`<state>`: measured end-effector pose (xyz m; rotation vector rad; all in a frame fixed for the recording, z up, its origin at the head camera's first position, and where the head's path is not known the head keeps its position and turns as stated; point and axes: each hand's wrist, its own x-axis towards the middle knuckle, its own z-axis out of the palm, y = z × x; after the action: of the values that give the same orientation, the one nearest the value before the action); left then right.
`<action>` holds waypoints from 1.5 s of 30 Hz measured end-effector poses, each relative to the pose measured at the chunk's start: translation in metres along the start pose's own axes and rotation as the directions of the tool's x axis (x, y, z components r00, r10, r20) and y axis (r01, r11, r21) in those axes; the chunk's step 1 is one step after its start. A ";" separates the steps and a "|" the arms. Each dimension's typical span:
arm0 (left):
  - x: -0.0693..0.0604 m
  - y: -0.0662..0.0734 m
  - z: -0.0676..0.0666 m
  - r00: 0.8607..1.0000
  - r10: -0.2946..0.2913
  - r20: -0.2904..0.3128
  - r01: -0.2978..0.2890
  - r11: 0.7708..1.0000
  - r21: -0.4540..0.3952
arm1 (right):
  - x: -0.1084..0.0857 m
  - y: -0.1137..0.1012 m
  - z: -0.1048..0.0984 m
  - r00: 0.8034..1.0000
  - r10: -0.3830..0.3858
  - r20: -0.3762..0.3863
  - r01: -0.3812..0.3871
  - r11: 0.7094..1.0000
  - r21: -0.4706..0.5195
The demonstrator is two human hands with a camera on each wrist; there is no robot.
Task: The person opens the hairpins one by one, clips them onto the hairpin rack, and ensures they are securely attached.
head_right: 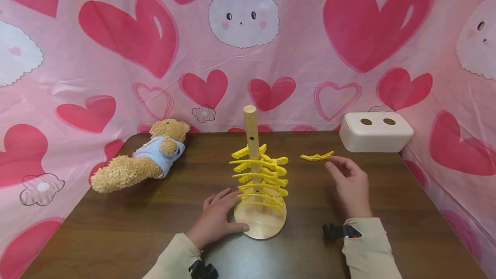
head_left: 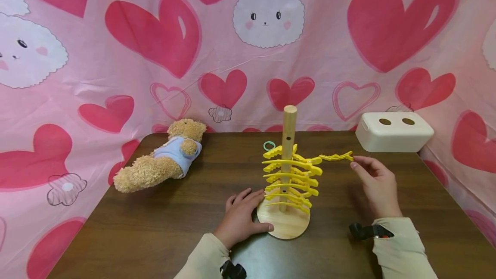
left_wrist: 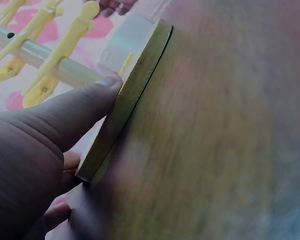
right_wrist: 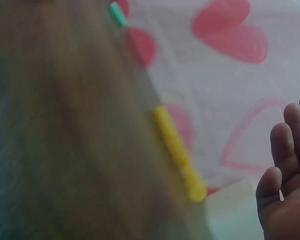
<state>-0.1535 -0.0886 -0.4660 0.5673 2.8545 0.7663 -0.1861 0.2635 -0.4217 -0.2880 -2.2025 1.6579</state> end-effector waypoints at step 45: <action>-0.001 -0.002 0.000 0.999 0.039 -0.025 -0.038 0.998 0.051 | 0.057 0.057 -0.003 0.982 0.101 0.158 -0.045 0.946 -0.320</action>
<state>-0.1529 -0.0902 -0.4669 0.6247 2.9026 0.7143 -0.2397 0.3039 -0.4659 -0.3237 -2.6207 1.4063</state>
